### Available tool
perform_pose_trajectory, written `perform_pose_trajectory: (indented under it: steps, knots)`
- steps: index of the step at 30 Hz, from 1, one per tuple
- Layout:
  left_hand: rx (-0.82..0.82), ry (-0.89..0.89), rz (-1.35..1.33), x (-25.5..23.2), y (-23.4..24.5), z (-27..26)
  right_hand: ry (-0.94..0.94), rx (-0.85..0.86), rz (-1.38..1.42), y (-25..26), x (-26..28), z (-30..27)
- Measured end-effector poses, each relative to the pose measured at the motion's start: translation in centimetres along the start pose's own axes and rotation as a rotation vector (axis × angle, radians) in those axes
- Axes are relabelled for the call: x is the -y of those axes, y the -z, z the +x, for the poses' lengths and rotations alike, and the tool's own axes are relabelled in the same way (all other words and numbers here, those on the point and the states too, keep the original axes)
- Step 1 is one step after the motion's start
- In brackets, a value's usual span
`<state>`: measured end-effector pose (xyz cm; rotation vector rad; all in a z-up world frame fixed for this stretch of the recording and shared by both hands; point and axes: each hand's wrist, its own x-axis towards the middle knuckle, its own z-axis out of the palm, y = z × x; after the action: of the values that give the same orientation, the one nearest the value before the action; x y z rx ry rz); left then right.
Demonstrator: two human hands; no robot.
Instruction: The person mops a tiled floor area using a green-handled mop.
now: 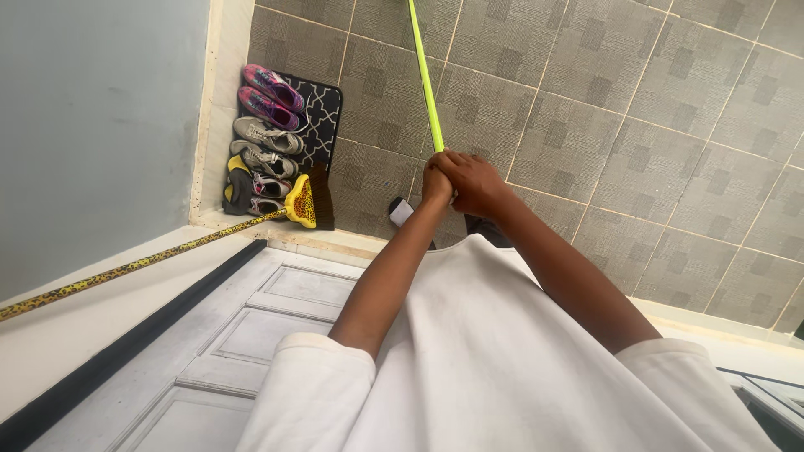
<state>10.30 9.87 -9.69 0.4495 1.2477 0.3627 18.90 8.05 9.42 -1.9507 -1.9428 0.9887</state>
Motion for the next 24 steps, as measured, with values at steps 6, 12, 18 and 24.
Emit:
perform_pose_trajectory:
  steps: [6,12,18,24]
  knots:
    - [0.141,0.254,0.074,1.9,1.1,-12.2,0.179,0.075,0.104,2.4,2.6,-6.5]
    - [0.082,0.078,-0.032,4.2,-6.1,-15.6,0.154,0.149,0.247,6.0,-0.5,-10.5]
    - [-0.129,-0.022,-0.222,0.5,-16.7,-8.8,0.223,-0.039,0.203,9.2,-10.6,-7.2]
    - [-0.332,-0.059,-0.432,1.2,-23.7,-5.4,0.256,0.150,0.142,12.3,-18.6,-4.6]
